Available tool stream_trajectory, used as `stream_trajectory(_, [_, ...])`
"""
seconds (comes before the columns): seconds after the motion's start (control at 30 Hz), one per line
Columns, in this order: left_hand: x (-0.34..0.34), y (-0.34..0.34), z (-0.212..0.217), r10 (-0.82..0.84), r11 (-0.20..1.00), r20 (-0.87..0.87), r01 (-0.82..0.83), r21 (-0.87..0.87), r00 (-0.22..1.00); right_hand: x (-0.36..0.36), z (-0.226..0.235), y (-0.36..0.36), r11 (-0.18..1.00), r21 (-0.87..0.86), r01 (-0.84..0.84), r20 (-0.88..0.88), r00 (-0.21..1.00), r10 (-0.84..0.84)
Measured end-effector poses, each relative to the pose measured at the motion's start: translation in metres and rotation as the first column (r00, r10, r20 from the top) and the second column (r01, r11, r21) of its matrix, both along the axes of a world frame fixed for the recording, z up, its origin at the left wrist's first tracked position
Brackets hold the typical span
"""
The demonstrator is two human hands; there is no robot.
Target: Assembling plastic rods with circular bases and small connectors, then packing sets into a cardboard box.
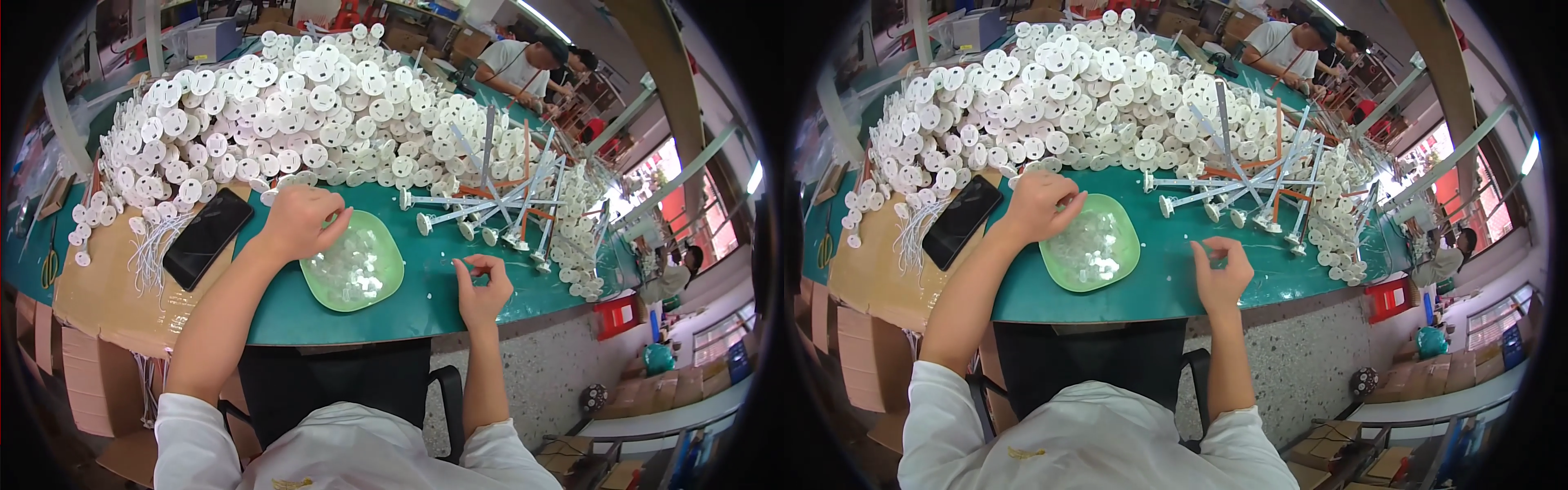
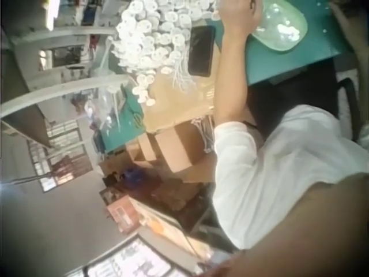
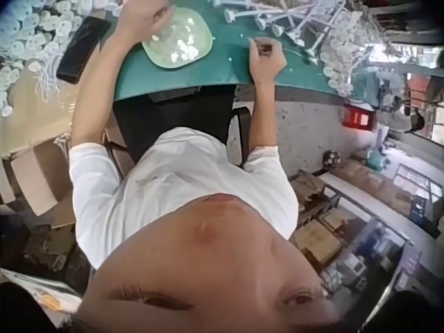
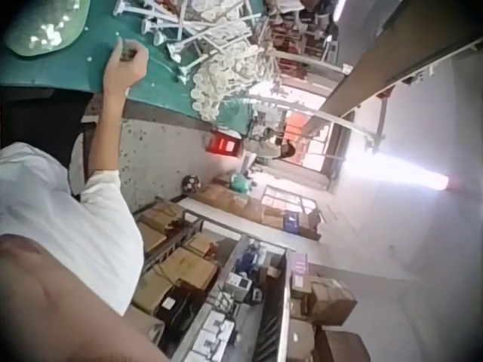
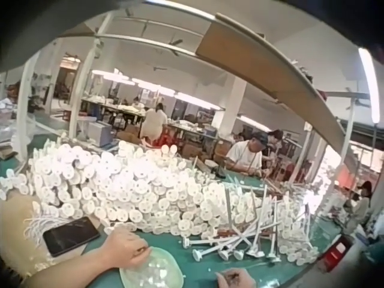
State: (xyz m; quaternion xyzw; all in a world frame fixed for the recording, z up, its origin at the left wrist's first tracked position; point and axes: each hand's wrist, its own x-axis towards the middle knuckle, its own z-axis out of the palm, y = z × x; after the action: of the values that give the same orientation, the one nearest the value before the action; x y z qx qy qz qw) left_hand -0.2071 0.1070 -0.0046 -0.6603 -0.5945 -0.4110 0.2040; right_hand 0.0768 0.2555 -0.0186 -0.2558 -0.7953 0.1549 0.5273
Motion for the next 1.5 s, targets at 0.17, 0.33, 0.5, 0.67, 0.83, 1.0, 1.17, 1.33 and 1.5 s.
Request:
stream_trajectory(0.17, [-0.001, -0.003, 0.01, 0.031, 0.997, 0.083, -0.036, 0.065, 0.996, -0.004, 0.018, 0.061, 0.998, 0.061, -0.008, 0.108, 0.994, 0.001])
stream_trajectory(0.33, [-0.004, -0.002, 0.007, 0.029, 0.998, 0.038, -0.031, 0.063, 0.999, -0.025, 0.043, 0.118, 0.935, 0.31, 0.17, 0.242, 0.938, -0.25])
stream_trajectory(0.5, [-0.008, -0.001, 0.003, 0.035, 0.999, 0.036, -0.036, 0.004, 0.999, -0.016, 0.05, 0.171, 0.91, 0.403, 0.095, 0.355, 0.901, -0.251])
stream_trajectory(0.67, [-0.012, -0.004, 0.008, 0.056, 0.998, 0.043, -0.058, 0.025, 0.997, -0.004, 0.08, 0.172, 0.934, 0.027, 0.356, 0.169, 0.92, -0.355])
stream_trajectory(0.83, [-0.003, -0.001, 0.012, 0.003, 1.0, 0.219, -0.009, 0.028, 0.976, 0.003, 0.1, 0.184, 0.914, 0.007, 0.405, -0.119, 0.908, -0.401])
stream_trajectory(1.0, [-0.003, -0.009, 0.011, -0.031, 0.999, 0.386, 0.028, 0.016, 0.922, -0.012, 0.105, 0.177, 0.896, 0.192, 0.4, 0.172, 0.885, -0.432])
stream_trajectory(1.17, [0.002, 0.0, 0.013, -0.058, 0.998, 0.296, 0.061, 0.0, 0.953, 0.002, 0.071, 0.249, 0.959, -0.24, 0.149, 0.175, 0.979, -0.109])
stream_trajectory(1.33, [0.001, -0.003, 0.014, -0.009, 0.998, 0.341, 0.029, -0.056, 0.94, -0.009, 0.07, 0.224, 0.605, -0.733, -0.309, -0.309, 0.945, 0.109])
stream_trajectory(1.5, [0.021, -0.01, 0.029, -0.17, 0.981, 0.57, 0.192, 0.022, 0.804, -0.029, 0.113, 0.123, 0.546, -0.56, -0.623, -0.661, 0.733, 0.159])
